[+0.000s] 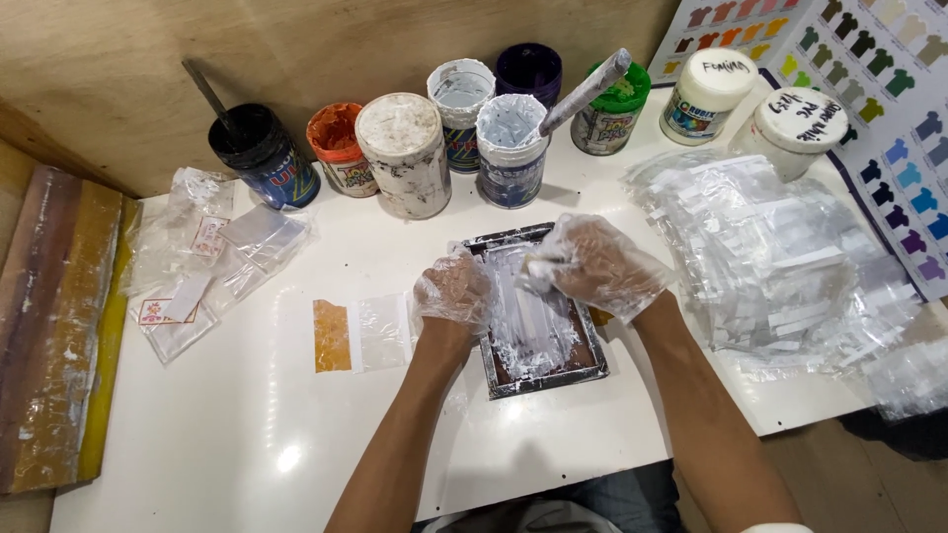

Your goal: Manual screen printing or ink application on small plastic bags using a hand-held applicator frame.

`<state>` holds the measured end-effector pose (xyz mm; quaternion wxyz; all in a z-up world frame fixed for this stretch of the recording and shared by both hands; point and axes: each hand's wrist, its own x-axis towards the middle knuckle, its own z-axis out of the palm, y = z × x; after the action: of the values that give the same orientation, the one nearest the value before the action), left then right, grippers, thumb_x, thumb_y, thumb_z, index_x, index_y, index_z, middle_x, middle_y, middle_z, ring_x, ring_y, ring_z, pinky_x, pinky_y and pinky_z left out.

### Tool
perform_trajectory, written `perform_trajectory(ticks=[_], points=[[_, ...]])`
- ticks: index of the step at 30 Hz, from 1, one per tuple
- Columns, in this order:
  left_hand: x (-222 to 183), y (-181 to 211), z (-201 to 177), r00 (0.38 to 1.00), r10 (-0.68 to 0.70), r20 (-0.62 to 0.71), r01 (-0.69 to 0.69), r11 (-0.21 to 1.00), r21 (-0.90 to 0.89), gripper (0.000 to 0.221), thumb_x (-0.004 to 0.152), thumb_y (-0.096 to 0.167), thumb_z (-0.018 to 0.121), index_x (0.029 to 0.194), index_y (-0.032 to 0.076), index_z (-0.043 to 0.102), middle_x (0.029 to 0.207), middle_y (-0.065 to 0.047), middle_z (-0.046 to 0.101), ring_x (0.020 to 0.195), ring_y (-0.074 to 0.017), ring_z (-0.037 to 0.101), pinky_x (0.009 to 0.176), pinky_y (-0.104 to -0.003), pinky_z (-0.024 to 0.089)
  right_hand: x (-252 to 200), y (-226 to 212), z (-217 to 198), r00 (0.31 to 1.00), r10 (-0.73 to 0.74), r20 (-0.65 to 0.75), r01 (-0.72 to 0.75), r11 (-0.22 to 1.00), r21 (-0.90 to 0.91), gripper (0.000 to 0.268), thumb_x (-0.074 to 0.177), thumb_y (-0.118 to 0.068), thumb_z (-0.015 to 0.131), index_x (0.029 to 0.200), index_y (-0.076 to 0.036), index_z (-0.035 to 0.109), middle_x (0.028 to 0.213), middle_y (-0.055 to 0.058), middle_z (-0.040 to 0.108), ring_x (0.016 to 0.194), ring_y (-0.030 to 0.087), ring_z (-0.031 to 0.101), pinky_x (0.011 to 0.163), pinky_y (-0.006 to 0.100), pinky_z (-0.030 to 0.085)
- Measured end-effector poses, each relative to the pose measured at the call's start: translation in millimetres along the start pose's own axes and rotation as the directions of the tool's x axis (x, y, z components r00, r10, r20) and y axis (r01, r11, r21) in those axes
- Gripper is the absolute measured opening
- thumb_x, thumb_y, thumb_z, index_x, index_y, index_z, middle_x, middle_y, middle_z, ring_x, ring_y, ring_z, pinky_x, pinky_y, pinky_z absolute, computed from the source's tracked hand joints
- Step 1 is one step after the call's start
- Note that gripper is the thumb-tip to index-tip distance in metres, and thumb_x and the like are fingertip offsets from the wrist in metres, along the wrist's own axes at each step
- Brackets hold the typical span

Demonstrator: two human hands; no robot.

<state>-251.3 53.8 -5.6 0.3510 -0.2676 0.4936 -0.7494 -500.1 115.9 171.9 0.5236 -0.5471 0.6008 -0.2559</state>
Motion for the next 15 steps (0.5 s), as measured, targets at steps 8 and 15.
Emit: perform_trajectory(ticks=[8, 15], points=[[-5.0, -109.0, 9.1, 0.974, 0.206, 0.091, 0.157, -0.33, -0.931, 0.015, 0.09, 0.022, 0.062, 0.095, 0.016, 0.075, 0.088, -0.005, 0.075, 0.092, -0.0276, 0.074, 0.068, -0.045, 0.057, 15.9, 6.0, 19.6, 0.911, -0.408, 0.059, 0.32, 0.61, -0.725, 0.029, 0.103, -0.026, 0.05, 0.076, -0.016, 0.056, 0.073, 0.001, 0.06, 0.085, 0.017, 0.062, 0.085, 0.031, 0.045], [-0.8, -120.5, 16.2, 0.971, 0.224, 0.081, 0.157, -0.345, -0.925, 0.019, 0.093, 0.024, 0.06, 0.101, 0.015, 0.075, 0.094, -0.007, 0.075, 0.1, -0.03, 0.073, 0.08, -0.047, 0.057, 64.0, 72.1, 29.5, 0.848, -0.485, 0.213, 0.356, 0.225, -0.907, 0.025, 0.103, -0.027, 0.047, 0.084, -0.02, 0.061, 0.081, -0.001, 0.061, 0.081, 0.016, 0.058, 0.077, 0.034, 0.045]])
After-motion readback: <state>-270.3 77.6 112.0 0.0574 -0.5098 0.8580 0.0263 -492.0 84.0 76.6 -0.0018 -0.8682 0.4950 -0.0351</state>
